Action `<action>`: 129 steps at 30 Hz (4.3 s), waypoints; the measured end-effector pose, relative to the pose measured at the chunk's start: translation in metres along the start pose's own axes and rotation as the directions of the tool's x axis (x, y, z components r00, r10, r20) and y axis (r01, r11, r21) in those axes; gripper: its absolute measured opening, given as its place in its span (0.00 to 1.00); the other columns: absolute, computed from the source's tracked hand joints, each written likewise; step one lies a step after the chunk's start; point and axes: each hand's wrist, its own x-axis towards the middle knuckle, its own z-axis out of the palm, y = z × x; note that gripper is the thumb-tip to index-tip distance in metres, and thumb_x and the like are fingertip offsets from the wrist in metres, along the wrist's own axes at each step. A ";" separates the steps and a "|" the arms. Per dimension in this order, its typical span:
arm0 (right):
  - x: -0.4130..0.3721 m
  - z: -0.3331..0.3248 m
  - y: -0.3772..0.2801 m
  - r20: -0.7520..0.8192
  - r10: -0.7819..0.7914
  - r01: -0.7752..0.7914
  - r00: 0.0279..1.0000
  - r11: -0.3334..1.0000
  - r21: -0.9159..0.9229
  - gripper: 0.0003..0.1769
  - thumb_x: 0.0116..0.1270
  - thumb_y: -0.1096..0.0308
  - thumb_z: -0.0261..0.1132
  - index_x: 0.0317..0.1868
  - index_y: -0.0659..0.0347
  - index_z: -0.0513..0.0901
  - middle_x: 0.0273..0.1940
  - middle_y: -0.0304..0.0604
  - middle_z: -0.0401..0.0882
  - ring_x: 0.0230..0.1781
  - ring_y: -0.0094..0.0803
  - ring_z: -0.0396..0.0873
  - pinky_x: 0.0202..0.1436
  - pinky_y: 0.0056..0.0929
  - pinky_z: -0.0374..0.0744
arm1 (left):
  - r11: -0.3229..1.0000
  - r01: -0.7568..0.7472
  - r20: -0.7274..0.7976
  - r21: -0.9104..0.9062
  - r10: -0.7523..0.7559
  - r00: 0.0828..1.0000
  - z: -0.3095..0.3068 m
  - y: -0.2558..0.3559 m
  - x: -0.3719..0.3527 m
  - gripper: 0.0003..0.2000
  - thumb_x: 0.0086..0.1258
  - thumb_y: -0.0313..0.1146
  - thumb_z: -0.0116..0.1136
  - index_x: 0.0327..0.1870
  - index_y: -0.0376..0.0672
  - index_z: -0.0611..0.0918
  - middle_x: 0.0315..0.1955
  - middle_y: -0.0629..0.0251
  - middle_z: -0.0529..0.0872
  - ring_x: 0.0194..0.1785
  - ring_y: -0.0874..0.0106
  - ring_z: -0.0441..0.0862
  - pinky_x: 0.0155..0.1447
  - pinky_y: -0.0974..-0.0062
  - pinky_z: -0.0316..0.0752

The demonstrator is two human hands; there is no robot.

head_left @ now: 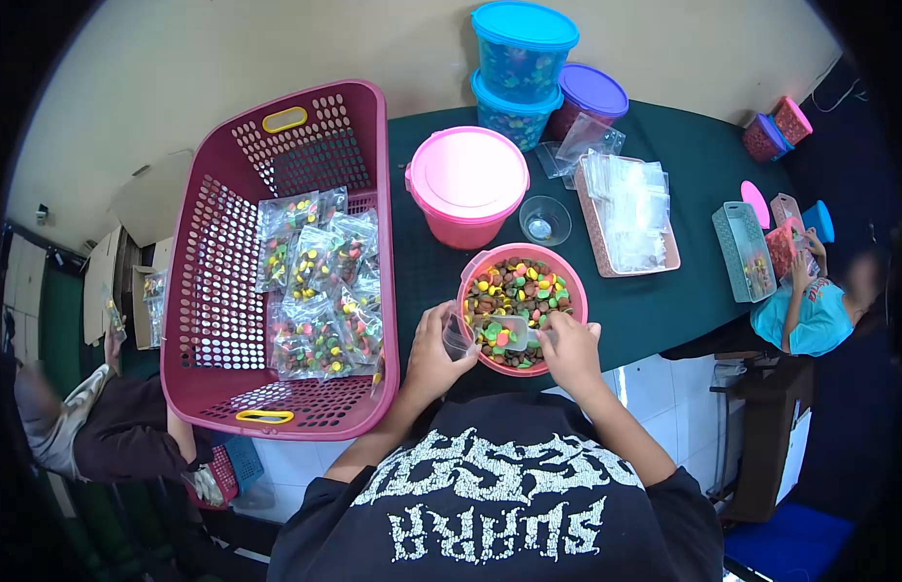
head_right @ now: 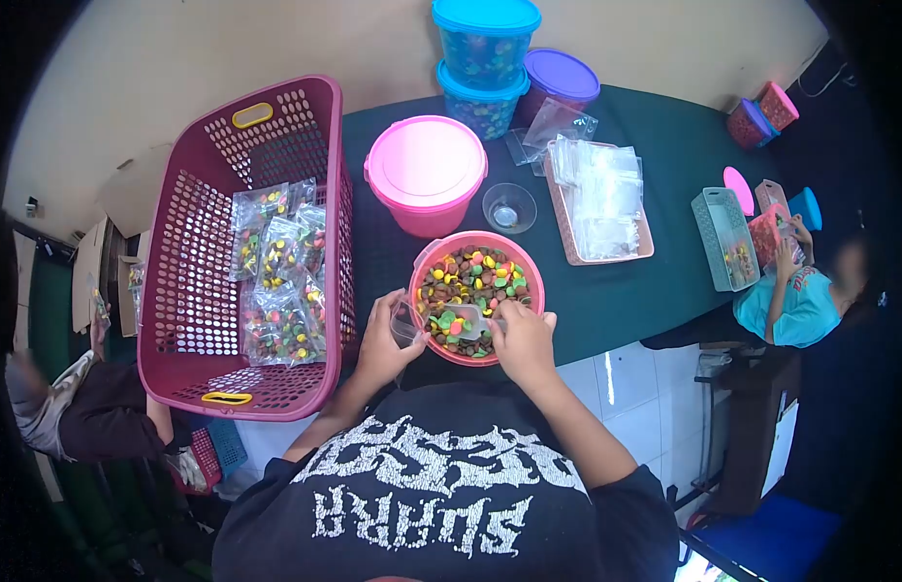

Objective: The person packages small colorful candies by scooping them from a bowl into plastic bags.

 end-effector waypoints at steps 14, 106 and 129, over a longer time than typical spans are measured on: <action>0.010 -0.016 0.015 -0.086 0.148 -0.136 0.985 0.982 0.128 0.09 0.64 0.61 0.64 0.33 0.57 0.77 0.32 0.41 0.81 0.31 0.38 0.77 0.41 0.37 0.59 | 0.993 -0.077 -0.032 0.088 0.080 0.996 -0.002 -0.004 0.000 0.36 0.51 0.34 0.71 0.62 0.39 0.67 0.54 0.54 0.72 0.58 0.60 0.74 0.63 0.64 0.70; 0.046 -0.143 -0.055 -0.242 -0.529 0.407 0.813 0.815 -0.413 0.09 0.55 0.67 0.68 0.33 0.53 0.75 0.31 0.34 0.71 0.33 0.33 0.71 0.45 0.39 0.62 | 0.541 0.058 0.142 -0.839 0.115 0.983 -0.014 0.007 0.005 0.27 0.60 0.33 0.60 0.61 0.38 0.68 0.49 0.59 0.79 0.52 0.71 0.78 0.61 0.71 0.71; 0.045 -0.017 0.033 -0.369 -0.357 0.235 0.858 0.912 -0.336 0.09 0.56 0.74 0.61 0.39 0.57 0.77 0.36 0.37 0.75 0.38 0.34 0.72 0.46 0.38 0.63 | 0.879 -0.032 -0.114 -0.476 -0.026 0.993 0.001 -0.012 0.006 0.26 0.59 0.25 0.65 0.59 0.37 0.70 0.44 0.61 0.79 0.50 0.72 0.78 0.57 0.72 0.74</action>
